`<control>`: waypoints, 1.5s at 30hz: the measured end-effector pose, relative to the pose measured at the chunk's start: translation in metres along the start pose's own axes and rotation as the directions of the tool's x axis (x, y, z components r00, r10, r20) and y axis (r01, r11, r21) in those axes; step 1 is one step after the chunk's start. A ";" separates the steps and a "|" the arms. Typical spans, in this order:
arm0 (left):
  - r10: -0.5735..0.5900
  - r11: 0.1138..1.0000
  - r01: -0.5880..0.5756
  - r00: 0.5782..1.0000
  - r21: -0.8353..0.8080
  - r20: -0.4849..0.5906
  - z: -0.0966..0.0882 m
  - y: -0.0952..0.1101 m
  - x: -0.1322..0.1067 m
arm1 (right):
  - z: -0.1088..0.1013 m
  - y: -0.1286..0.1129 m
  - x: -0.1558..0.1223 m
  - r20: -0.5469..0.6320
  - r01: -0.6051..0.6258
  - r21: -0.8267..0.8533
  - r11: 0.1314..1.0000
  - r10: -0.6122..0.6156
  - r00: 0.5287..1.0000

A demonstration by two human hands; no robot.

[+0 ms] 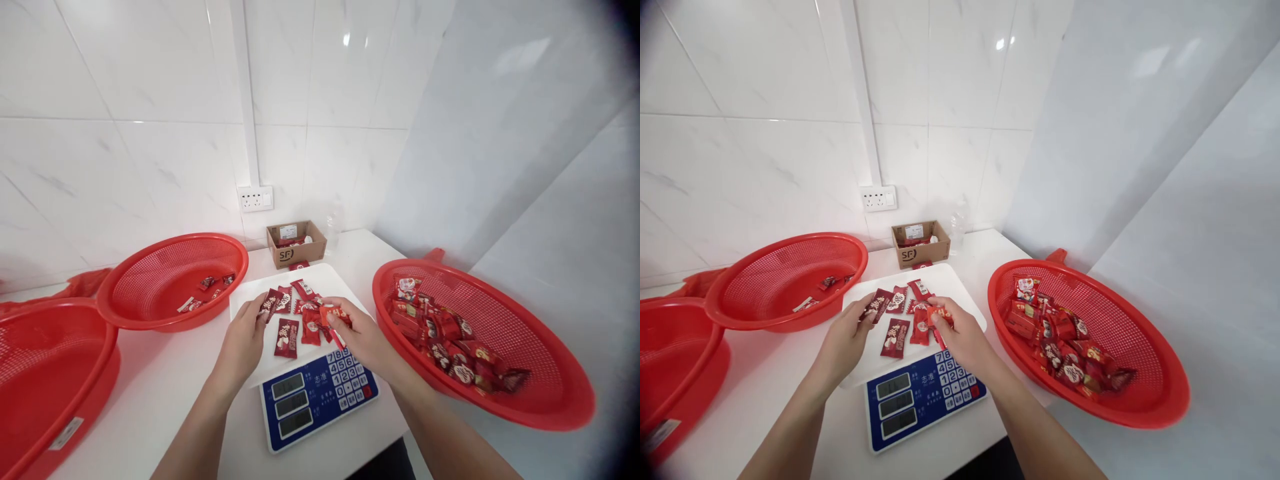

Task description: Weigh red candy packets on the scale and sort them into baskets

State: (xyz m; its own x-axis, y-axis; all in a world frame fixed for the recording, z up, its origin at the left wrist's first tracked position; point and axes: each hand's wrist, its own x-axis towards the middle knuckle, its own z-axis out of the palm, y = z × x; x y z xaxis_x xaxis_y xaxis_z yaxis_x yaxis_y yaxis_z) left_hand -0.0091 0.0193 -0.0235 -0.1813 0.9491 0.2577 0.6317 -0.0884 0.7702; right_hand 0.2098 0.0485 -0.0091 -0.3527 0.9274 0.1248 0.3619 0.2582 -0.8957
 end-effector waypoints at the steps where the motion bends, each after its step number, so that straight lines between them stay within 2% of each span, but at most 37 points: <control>1: -0.009 0.999 0.008 1.000 0.044 0.022 0.000 -0.003 0.001 | -0.003 0.003 0.000 -0.014 -0.008 -0.017 1.000 0.008 1.000; 5: -0.057 0.985 0.038 0.992 0.167 0.112 0.003 -0.006 0.002 | -0.008 0.014 0.002 -0.085 -0.077 -0.131 0.988 0.066 0.994; 9: 0.100 0.911 -0.117 0.993 0.395 0.063 0.007 -0.010 0.002 | -0.012 0.019 0.007 -0.171 -0.113 -0.262 0.958 0.069 0.983; 11: 0.155 0.881 -0.169 0.986 0.441 0.069 0.007 -0.012 0.002 | -0.014 0.022 0.011 -0.182 -0.112 -0.296 0.949 0.059 0.982; 13: 0.172 0.882 -0.200 0.980 0.426 0.103 0.008 -0.012 0.001 | -0.014 0.026 0.015 -0.172 -0.115 -0.318 0.941 0.062 0.983; 16: 0.171 0.905 -0.220 0.972 0.363 0.163 0.007 -0.008 0.000 | -0.014 0.033 0.019 -0.095 -0.110 -0.353 0.929 0.082 0.992; 18: 0.157 0.915 -0.209 0.972 0.344 0.172 0.006 -0.005 -0.002 | -0.014 0.036 0.021 -0.061 -0.122 -0.408 0.905 0.106 0.992; 21: 0.154 0.924 -0.200 0.975 0.326 0.160 0.005 -0.002 -0.004 | -0.014 0.036 0.022 -0.085 -0.155 -0.497 0.854 0.130 0.988; 27: 0.151 0.944 -0.222 0.949 0.243 0.277 0.006 -0.004 -0.005 | -0.010 0.034 0.026 0.042 -0.042 -0.539 0.841 0.077 0.996; 33: 0.185 0.932 -0.250 0.951 0.261 0.250 0.007 -0.005 -0.005 | -0.006 0.026 0.032 -0.007 -0.052 -0.550 0.834 0.058 0.998; 40: 0.275 0.894 -0.367 0.902 0.256 0.332 0.009 -0.001 -0.007 | 0.000 0.018 0.053 -0.007 -0.057 -0.648 0.760 0.069 0.998; 45: 0.258 0.896 -0.347 0.915 0.277 0.311 0.008 -0.004 -0.007 | 0.006 0.024 0.066 0.006 -0.050 -0.647 0.760 0.071 0.997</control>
State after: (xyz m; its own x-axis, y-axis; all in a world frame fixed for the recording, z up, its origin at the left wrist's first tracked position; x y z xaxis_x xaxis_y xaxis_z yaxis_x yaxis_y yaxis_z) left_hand -0.0037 0.0155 -0.0329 0.2314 0.9392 0.2535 0.8377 -0.3249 0.4391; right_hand 0.1905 0.1141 -0.0252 -0.3311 0.9418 0.0584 0.8517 0.3249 -0.4112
